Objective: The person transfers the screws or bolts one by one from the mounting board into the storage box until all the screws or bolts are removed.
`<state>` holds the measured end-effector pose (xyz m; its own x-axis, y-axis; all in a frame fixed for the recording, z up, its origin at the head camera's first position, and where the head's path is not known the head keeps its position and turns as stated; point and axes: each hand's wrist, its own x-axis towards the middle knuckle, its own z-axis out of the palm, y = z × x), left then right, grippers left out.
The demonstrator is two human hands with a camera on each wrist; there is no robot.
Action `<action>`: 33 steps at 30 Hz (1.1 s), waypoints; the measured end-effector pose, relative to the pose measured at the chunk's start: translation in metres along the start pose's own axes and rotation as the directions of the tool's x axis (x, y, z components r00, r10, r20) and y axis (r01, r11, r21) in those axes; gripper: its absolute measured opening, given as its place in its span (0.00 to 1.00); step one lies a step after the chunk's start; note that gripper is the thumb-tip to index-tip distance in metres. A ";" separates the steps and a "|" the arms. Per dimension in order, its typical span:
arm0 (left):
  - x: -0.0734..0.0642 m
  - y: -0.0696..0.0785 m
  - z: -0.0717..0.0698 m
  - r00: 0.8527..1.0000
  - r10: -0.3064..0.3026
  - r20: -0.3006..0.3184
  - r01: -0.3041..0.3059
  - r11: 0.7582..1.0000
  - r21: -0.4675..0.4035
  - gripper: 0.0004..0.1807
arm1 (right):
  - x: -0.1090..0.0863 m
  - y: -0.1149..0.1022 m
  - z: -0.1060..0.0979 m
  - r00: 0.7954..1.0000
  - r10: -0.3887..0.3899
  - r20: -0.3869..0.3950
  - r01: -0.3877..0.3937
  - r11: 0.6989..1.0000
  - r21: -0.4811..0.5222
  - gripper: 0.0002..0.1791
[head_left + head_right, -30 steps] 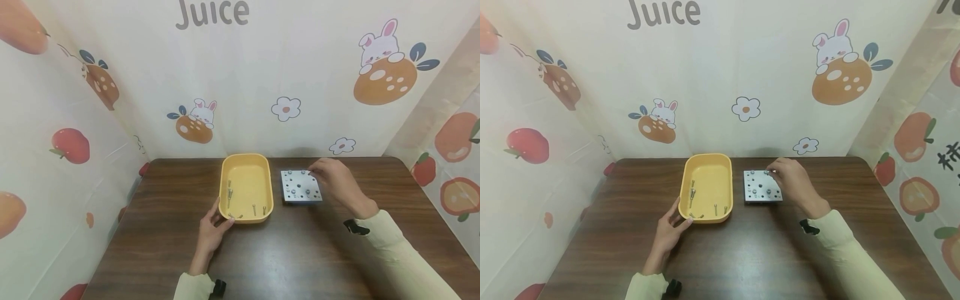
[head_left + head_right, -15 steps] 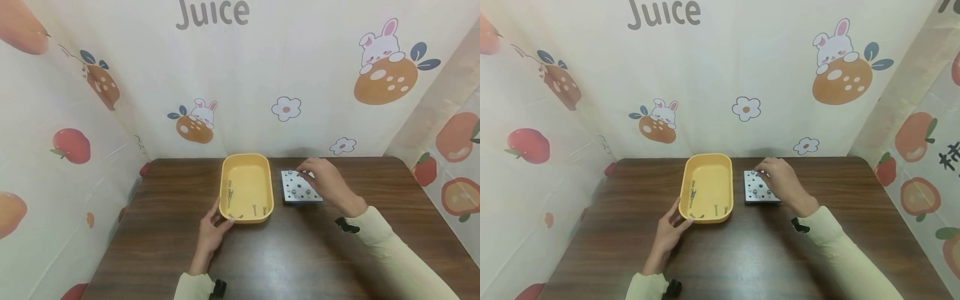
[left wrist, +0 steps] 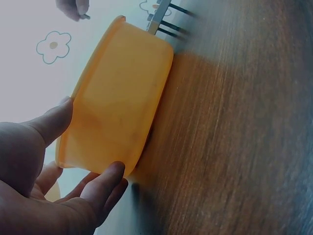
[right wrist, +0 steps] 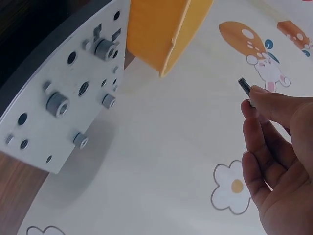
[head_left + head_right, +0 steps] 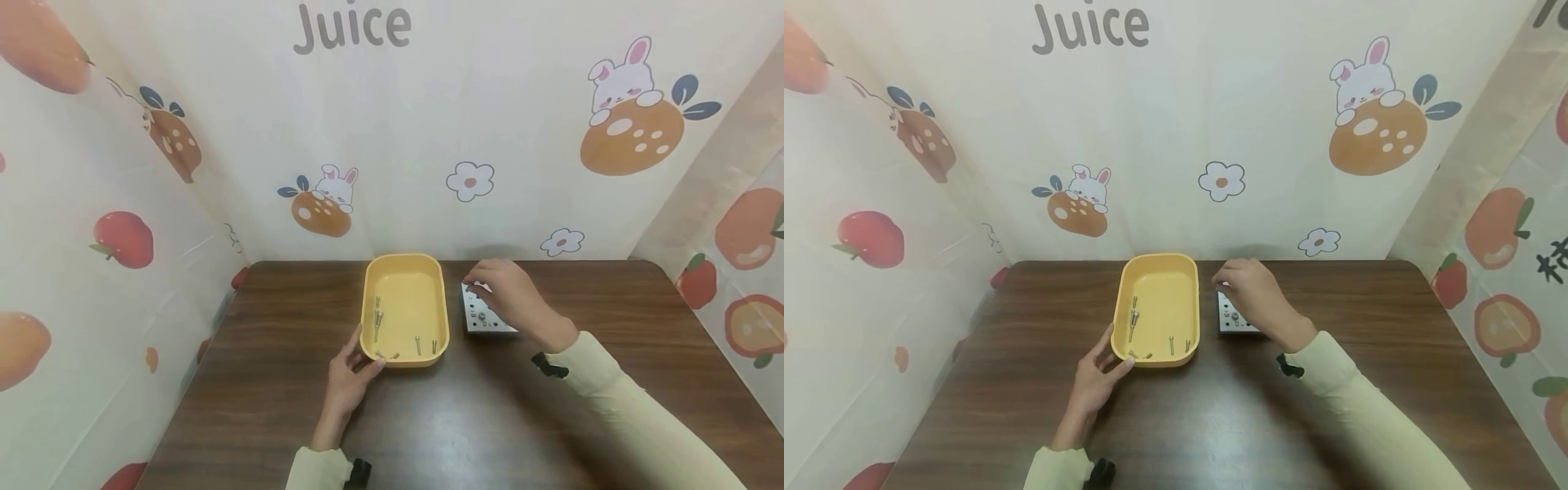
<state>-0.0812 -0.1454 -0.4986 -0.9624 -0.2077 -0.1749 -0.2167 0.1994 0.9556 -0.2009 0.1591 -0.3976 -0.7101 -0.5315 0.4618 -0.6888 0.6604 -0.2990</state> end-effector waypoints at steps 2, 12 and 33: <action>0.000 0.000 0.001 1.000 0.003 -0.003 -0.003 1.000 -0.001 0.48 | 0.002 -0.001 0.002 1.000 -0.012 0.001 0.012 1.000 0.002 0.08; -0.002 0.001 0.001 1.000 -0.008 -0.006 0.008 1.000 -0.001 0.48 | 0.008 -0.015 0.013 0.998 -0.056 0.042 0.057 0.998 -0.030 0.09; -0.005 0.003 0.000 0.999 0.038 0.002 -0.038 0.998 0.051 0.48 | 0.028 -0.037 0.039 0.986 -0.117 0.119 0.125 0.990 -0.060 0.08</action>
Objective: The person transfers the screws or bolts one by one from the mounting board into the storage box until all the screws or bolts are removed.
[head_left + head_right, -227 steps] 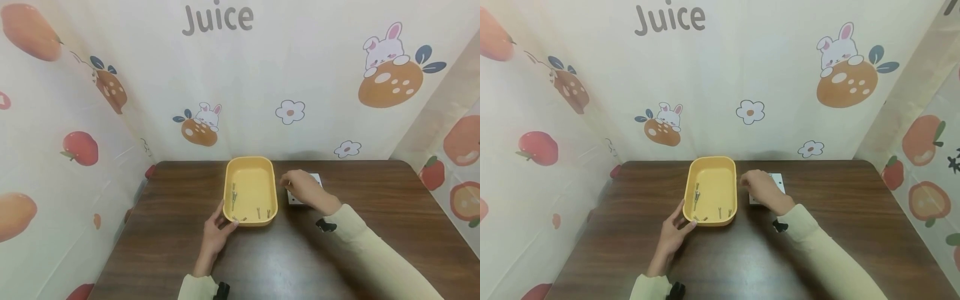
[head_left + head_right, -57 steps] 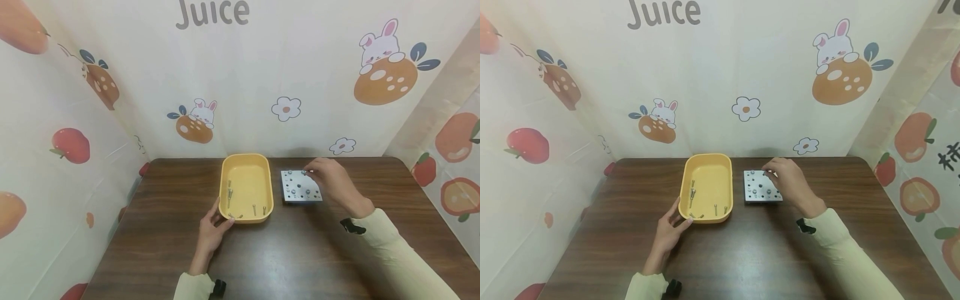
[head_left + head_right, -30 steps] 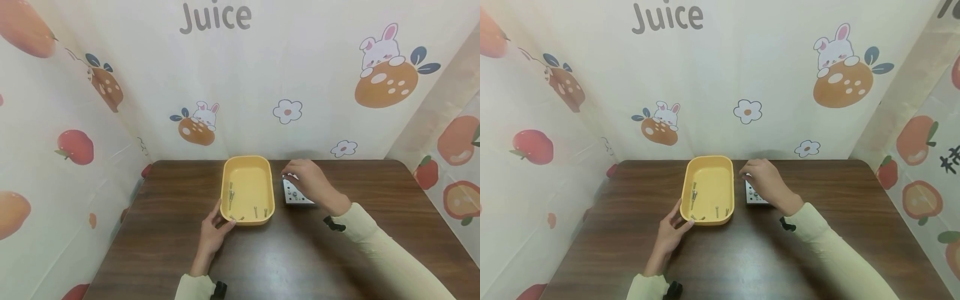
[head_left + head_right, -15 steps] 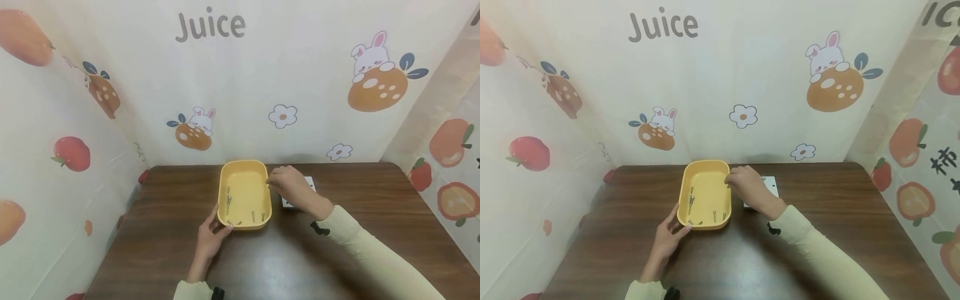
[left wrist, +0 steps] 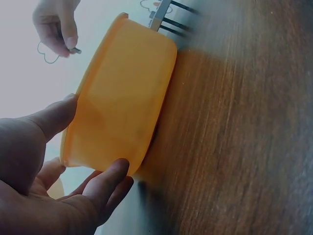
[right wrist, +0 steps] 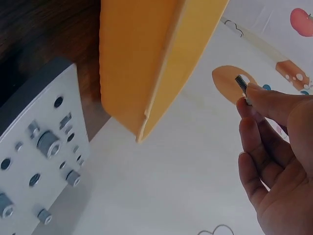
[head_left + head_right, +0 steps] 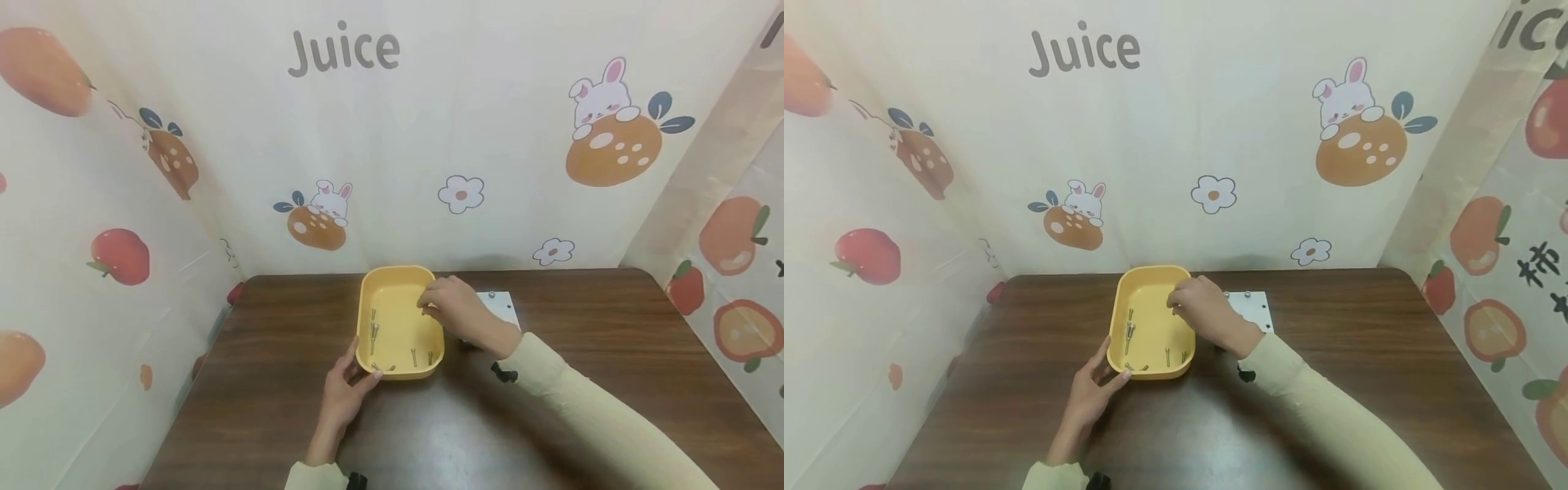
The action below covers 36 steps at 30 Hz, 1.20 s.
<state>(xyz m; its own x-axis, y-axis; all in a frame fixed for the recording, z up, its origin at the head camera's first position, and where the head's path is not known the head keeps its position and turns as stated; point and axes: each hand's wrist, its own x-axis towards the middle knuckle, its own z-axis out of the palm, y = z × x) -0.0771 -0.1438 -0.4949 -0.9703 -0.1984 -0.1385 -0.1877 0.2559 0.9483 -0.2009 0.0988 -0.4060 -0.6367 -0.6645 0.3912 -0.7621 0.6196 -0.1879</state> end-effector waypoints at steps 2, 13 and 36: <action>0.000 0.000 0.000 1.000 0.002 0.002 -0.002 1.000 -0.004 0.48 | 0.003 -0.002 0.003 1.000 -0.003 0.015 0.003 1.000 0.005 0.08; 0.000 -0.004 -0.004 0.999 0.043 0.028 -0.042 0.999 -0.021 0.48 | 0.024 -0.010 0.012 0.998 -0.039 0.058 0.037 0.999 0.037 0.07; 0.001 -0.003 -0.003 0.999 0.026 0.034 -0.025 0.999 -0.038 0.48 | 0.066 -0.023 0.032 0.950 0.006 0.312 -0.015 1.000 0.025 0.22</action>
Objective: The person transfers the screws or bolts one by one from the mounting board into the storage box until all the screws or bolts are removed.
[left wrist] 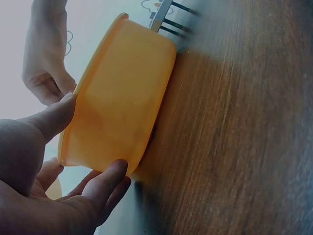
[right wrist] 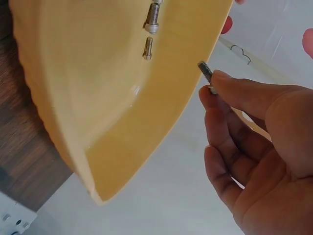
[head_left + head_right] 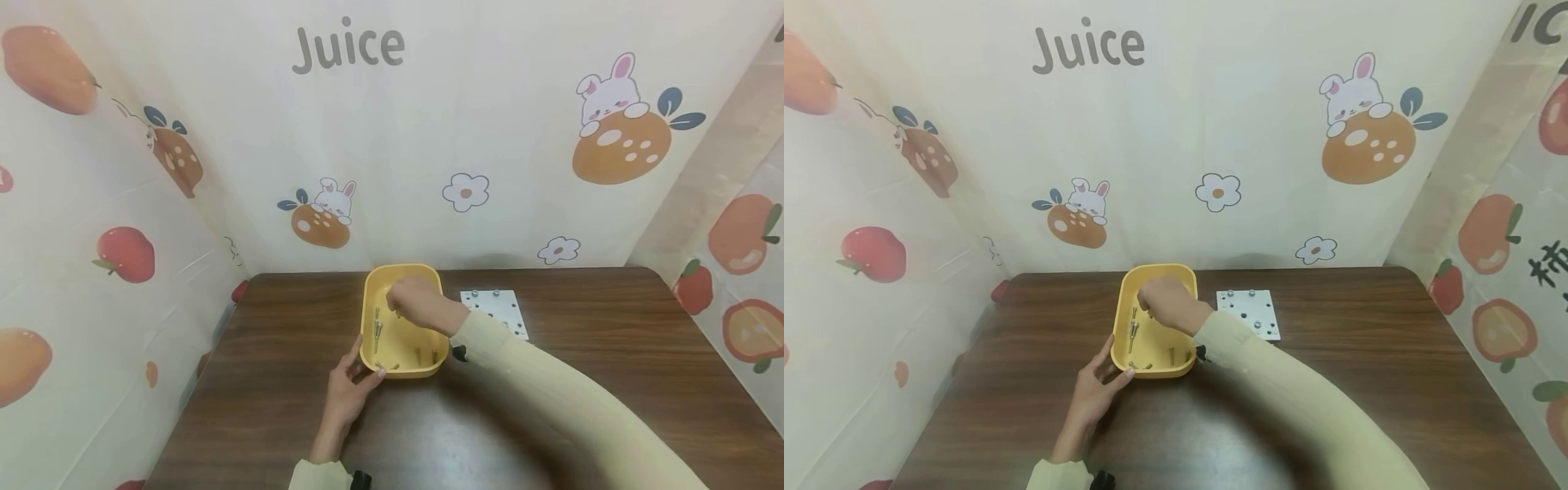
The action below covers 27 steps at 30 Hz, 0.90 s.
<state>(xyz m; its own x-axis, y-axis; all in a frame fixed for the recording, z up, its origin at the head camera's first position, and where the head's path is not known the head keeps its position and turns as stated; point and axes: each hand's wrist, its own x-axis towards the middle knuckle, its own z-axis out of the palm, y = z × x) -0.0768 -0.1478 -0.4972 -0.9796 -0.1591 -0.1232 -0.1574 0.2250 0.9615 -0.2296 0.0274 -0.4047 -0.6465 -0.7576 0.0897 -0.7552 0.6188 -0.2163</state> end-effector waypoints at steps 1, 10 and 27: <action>0.000 0.000 0.000 1.000 -0.002 0.000 0.002 1.000 0.000 0.47 | 0.002 -0.001 0.001 1.000 0.009 0.022 -0.009 1.000 -0.005 0.25; 0.000 0.001 0.001 1.000 -0.016 0.000 0.016 1.000 0.011 0.47 | 0.011 -0.009 0.004 0.991 0.089 0.098 -0.089 0.996 -0.004 0.29; -0.001 0.001 0.000 1.000 -0.004 -0.011 0.004 1.000 0.005 0.47 | 0.018 -0.013 0.016 0.960 0.186 0.210 -0.182 0.983 -0.038 0.08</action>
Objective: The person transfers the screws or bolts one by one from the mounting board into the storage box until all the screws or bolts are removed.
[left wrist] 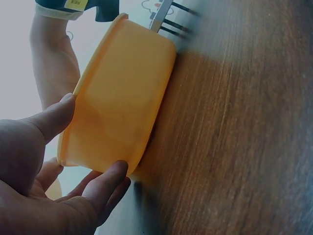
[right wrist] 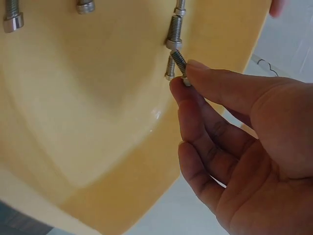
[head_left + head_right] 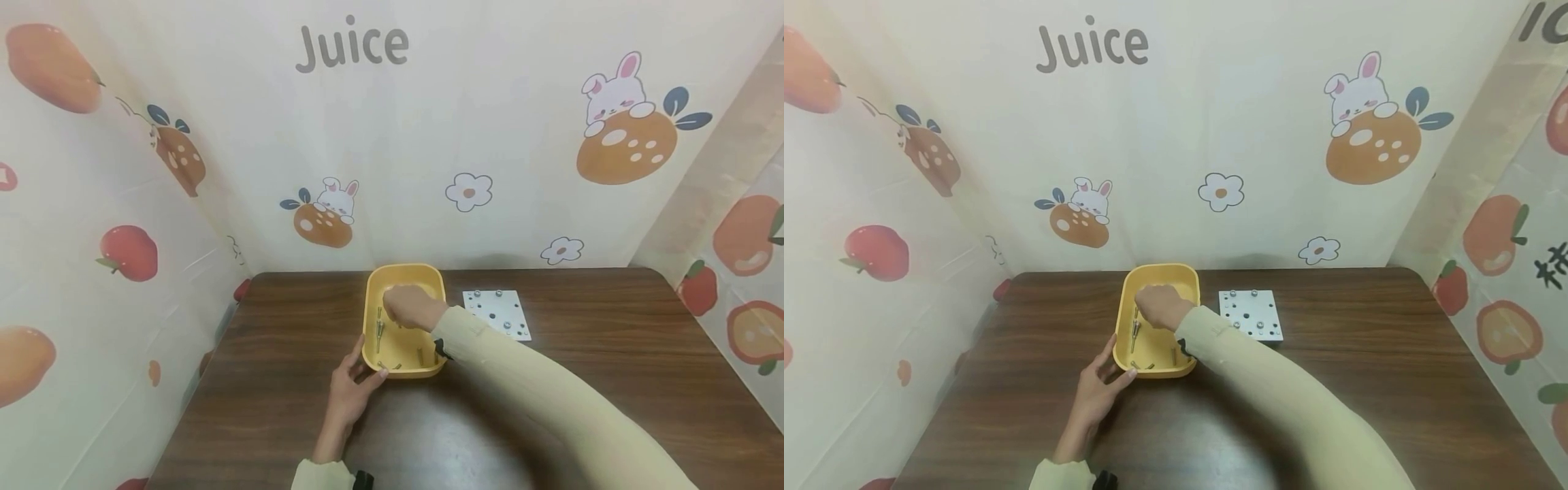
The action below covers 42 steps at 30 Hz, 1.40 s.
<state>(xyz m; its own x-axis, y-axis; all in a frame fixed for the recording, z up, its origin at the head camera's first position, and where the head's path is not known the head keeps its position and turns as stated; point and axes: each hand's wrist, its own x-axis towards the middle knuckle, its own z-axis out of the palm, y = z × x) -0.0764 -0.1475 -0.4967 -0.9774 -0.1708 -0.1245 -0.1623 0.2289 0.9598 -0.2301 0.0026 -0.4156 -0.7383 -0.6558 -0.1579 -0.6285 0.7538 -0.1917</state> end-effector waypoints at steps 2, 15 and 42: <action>0.000 0.000 0.000 1.000 0.009 0.004 -0.009 1.000 -0.005 0.47 | 0.001 0.000 0.002 0.999 0.020 0.027 -0.020 1.000 0.005 0.10; 0.003 0.000 0.001 1.000 0.023 0.013 -0.023 1.000 -0.004 0.46 | 0.003 -0.007 0.004 0.980 0.113 0.166 -0.109 0.994 -0.031 0.08; 0.000 -0.001 0.000 1.000 0.002 0.019 -0.002 1.000 0.004 0.47 | 0.003 -0.012 0.010 0.965 0.154 0.213 -0.161 0.987 0.016 0.13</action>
<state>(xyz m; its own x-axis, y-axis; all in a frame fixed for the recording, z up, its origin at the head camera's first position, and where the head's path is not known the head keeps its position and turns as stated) -0.0766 -0.1482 -0.4975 -0.9801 -0.1525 -0.1275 -0.1610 0.2332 0.9590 -0.2220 -0.0085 -0.4234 -0.7568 -0.5259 -0.3882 -0.4979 0.8486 -0.1789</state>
